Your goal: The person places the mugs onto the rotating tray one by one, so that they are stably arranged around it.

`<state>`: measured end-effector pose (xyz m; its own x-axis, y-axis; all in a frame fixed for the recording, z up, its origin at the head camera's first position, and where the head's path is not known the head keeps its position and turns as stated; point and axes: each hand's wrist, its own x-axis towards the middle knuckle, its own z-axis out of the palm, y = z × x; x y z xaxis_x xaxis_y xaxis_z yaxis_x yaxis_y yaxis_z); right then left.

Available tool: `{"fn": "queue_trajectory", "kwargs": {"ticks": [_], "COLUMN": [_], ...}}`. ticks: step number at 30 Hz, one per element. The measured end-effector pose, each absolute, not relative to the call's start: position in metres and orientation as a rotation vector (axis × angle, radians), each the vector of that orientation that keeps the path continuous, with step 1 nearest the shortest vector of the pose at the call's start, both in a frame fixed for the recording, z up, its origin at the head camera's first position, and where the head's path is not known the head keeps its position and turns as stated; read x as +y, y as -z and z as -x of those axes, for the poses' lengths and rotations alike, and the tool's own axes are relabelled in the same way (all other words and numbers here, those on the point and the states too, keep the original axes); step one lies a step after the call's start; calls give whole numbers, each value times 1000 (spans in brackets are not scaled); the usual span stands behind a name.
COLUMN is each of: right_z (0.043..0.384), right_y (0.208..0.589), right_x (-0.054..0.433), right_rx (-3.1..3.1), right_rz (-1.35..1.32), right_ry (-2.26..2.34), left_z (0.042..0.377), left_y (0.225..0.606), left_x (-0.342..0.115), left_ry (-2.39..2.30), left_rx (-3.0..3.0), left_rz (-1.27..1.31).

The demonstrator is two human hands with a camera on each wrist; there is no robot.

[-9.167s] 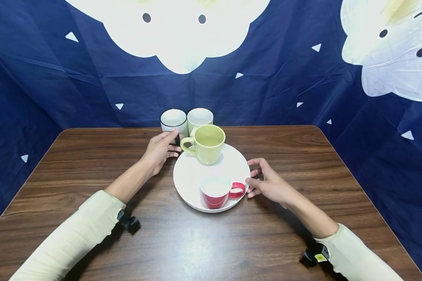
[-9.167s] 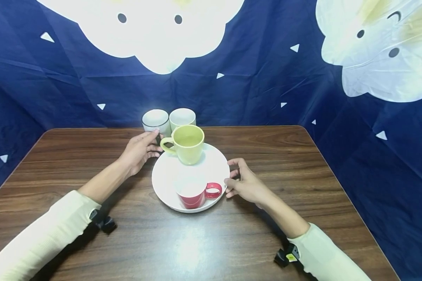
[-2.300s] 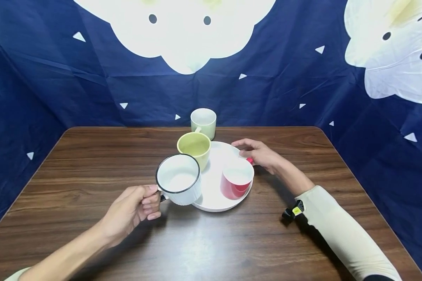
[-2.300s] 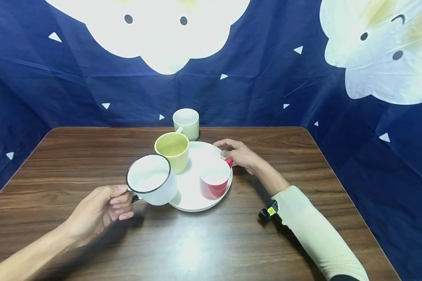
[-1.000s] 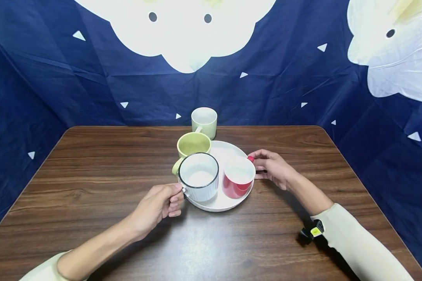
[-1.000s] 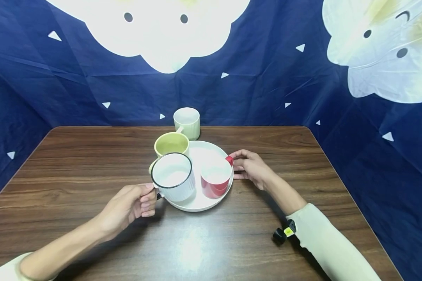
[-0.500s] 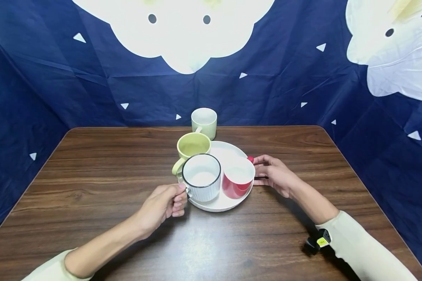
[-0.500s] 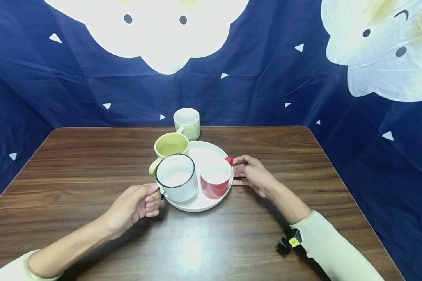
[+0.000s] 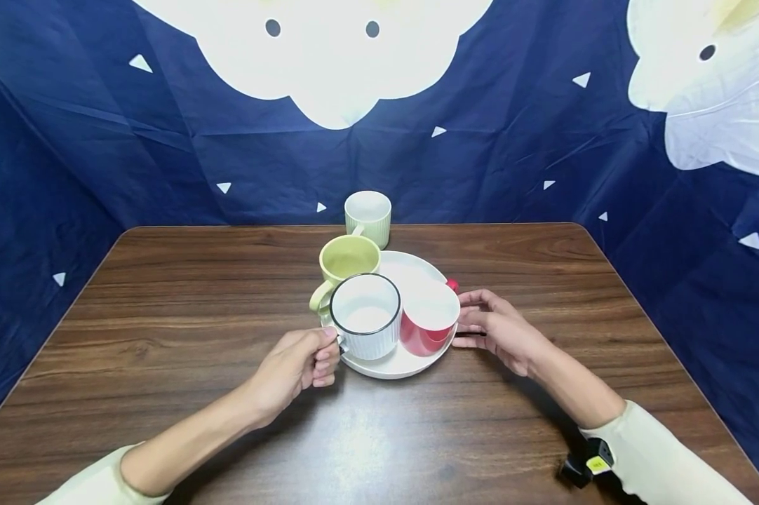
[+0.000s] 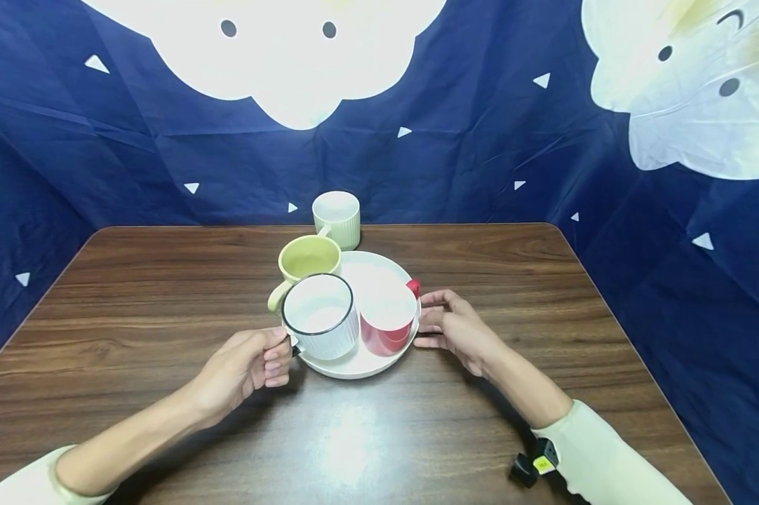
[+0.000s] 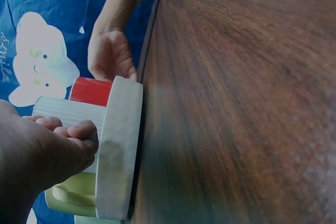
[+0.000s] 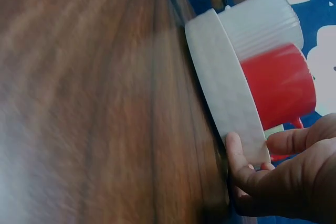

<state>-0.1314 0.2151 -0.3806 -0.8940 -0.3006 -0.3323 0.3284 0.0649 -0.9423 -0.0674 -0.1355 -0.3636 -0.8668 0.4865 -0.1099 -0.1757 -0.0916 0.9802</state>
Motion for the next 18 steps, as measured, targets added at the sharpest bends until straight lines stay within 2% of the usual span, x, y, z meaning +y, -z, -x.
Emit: {"fn": "queue_trajectory", "kwargs": {"ticks": [18], "right_z": [128], "right_y": [380], "right_x": [207], "right_rx": [1971], "right_rz": [-41], "right_ry": [1906], "left_z": [66], "left_y": [371], "left_x": [-132], "left_ry": [-1982], "left_rx": [1751], "left_rz": [-350]}}
